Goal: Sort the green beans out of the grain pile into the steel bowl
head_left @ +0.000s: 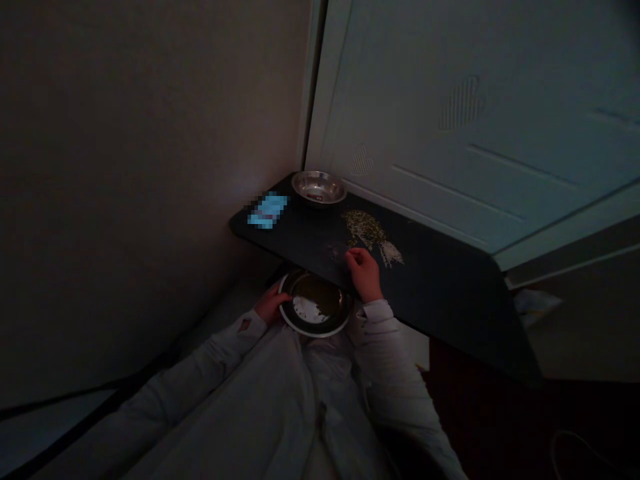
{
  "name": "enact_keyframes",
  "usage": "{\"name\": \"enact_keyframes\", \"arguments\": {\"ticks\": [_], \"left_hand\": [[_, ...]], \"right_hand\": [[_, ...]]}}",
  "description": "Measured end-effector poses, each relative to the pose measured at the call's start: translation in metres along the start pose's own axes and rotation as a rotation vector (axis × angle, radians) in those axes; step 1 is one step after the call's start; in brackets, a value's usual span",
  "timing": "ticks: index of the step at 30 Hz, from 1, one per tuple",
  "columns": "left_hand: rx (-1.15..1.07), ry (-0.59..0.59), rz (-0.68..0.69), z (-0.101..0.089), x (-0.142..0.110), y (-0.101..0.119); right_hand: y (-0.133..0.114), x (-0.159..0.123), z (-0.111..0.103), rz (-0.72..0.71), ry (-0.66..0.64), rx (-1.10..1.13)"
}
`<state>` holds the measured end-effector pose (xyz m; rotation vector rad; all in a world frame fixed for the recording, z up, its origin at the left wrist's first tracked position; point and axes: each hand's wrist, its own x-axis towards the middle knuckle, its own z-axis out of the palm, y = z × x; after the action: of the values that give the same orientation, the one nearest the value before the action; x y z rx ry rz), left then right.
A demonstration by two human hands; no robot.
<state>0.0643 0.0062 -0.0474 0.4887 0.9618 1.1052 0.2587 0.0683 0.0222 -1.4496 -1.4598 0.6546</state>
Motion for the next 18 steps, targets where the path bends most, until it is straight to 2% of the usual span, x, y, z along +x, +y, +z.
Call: {"name": "enact_keyframes", "arguments": {"ticks": [11, 18], "left_hand": [[-0.029, -0.037, 0.026, 0.0038, -0.0021, 0.0034], [-0.008, 0.015, 0.011, 0.001, -0.0005, 0.0008]], "right_hand": [[0.0033, -0.0001, -0.0019, -0.004, -0.121, -0.053], [0.0012, -0.0025, -0.0029, -0.029, -0.184, -0.09]]}}
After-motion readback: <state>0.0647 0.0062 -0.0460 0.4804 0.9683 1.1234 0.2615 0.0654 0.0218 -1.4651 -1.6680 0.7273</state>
